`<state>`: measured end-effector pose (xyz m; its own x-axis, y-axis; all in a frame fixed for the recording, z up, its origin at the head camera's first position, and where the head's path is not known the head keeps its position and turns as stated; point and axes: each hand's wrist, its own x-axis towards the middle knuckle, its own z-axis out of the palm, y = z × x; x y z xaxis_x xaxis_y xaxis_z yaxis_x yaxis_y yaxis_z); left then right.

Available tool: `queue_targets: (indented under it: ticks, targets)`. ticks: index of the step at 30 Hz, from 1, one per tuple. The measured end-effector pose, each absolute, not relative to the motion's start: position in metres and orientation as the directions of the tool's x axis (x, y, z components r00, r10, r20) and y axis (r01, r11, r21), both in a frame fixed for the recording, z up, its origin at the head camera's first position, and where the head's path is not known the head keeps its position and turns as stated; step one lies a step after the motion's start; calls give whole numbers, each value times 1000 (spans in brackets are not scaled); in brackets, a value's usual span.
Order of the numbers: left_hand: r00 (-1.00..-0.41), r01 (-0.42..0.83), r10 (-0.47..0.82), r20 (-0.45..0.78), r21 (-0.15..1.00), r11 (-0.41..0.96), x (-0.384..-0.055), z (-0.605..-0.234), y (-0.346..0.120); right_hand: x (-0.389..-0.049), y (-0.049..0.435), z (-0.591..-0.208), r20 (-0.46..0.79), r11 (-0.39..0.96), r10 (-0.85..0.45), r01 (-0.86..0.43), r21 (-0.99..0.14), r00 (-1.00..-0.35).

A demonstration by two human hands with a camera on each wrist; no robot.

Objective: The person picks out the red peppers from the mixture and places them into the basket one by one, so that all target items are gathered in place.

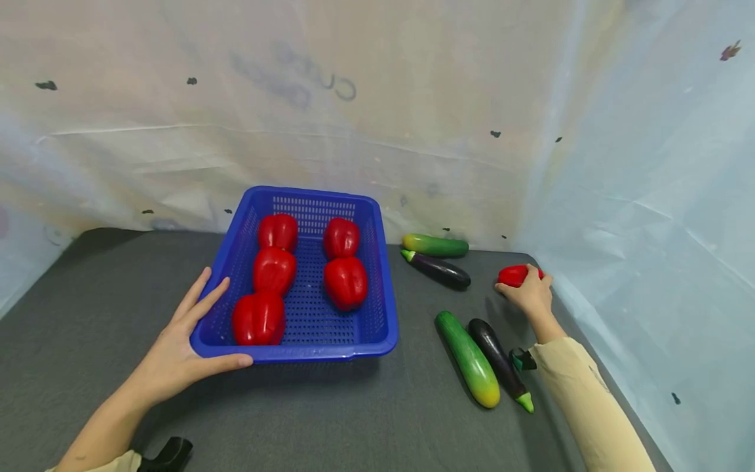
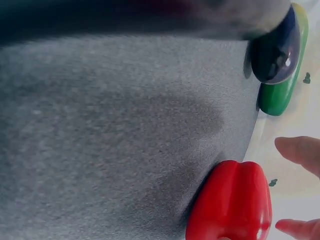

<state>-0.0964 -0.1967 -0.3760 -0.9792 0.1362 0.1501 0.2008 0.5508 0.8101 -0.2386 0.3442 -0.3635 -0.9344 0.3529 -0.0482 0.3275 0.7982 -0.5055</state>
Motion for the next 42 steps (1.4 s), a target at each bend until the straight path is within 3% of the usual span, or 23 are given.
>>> queue_targets:
  ticks: [19, 42]
  targets:
    - [-984, 177, 128, 126, 804, 567, -96, -375, -198, -256, 351, -373, 76, 889, 212, 160, -428, -974]
    - [-982, 187, 134, 134, 809, 557, -97, -375, -198, -253, 352, -377, 176, 918, 142, 63, -392, -974]
